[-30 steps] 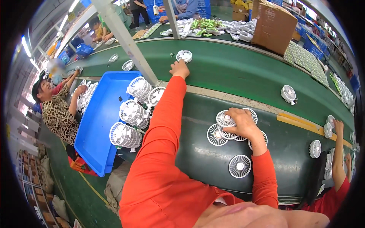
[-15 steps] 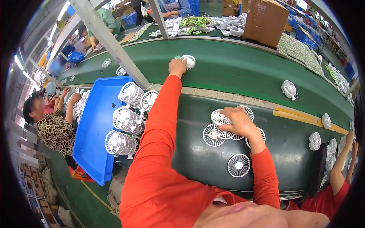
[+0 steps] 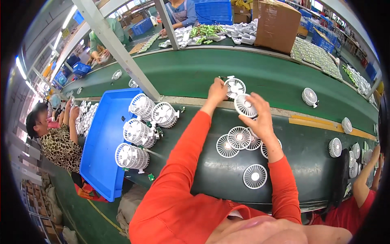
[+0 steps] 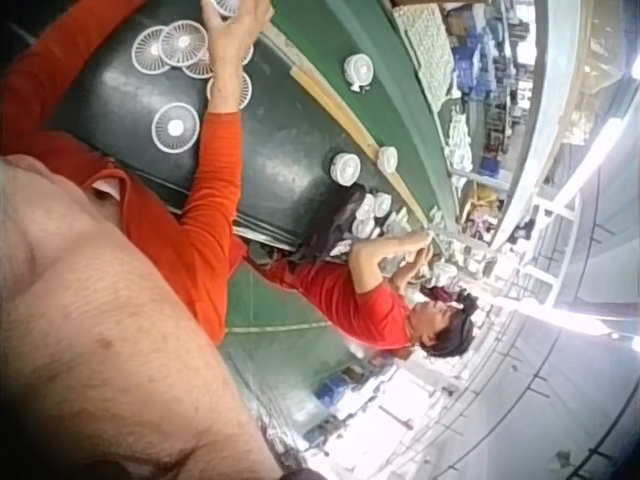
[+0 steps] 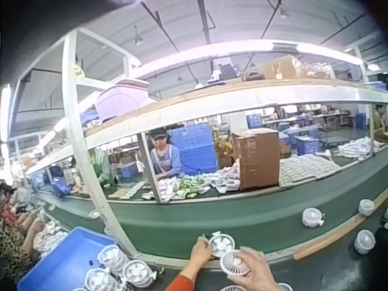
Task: The person assembles portable fans by picking up fan bodies and grilles from a conveyor belt, snapping the grilles onto the housings by hand, and arranging them on the work surface.
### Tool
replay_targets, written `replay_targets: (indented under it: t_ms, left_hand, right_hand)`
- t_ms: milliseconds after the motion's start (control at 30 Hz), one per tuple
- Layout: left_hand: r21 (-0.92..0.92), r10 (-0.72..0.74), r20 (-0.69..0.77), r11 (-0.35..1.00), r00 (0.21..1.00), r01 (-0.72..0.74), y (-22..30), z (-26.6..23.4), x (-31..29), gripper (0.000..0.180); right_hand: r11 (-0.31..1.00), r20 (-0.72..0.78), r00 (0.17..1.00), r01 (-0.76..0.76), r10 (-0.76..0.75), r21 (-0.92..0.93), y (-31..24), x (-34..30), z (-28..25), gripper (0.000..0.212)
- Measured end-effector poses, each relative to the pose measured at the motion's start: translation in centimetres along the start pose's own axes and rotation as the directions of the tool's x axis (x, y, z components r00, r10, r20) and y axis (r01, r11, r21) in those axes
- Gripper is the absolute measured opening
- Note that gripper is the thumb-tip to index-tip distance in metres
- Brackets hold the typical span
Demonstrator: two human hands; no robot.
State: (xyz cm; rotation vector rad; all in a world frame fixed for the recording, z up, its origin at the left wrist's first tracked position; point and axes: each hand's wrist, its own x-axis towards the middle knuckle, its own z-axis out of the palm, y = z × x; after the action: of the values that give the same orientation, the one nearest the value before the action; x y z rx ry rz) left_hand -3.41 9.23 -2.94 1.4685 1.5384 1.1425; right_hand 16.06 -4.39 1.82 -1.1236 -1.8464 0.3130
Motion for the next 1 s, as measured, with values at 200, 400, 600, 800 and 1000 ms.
replay_targets:
  t_ms: [200, 400, 600, 800, 1000]
  left_hand:
    - [-0.660, 0.016, 0.161, 0.746, 0.987, 0.095, 0.8, 2.7, -6.9, 0.028]
    - [-0.886, -0.052, 0.353, 0.303, 0.934, 0.352, 2.9, 4.2, -9.2, 0.034]
    - [-0.853, -0.051, 0.520, 0.029, 0.853, 0.522, 3.1, 3.1, -9.1, 0.051]
    - [-0.968, 0.036, 0.146, 0.213, 0.989, 0.135, 3.5, 4.5, -10.1, 0.026]
    - [-0.888, 0.061, -0.049, 0.454, 0.997, -0.071, 6.8, 4.4, -11.9, 0.023]
  right_hand:
    - [0.978, -0.106, 0.991, 0.058, -0.080, -0.202, 0.0, 0.0, 1.1, 0.072]
    - [0.980, -0.028, 0.995, 0.094, -0.101, -0.176, 0.5, -0.4, 1.0, 0.063]
    - [0.994, 0.000, 0.996, 0.087, -0.087, -0.059, 1.3, -0.7, 2.4, 0.058]
    - [0.997, -0.098, 0.995, -0.002, 0.010, 0.080, 1.1, -0.9, 2.4, 0.056]
    - [0.951, -0.048, 0.987, -0.136, 0.155, 0.277, 0.1, -0.9, 2.1, 0.059]
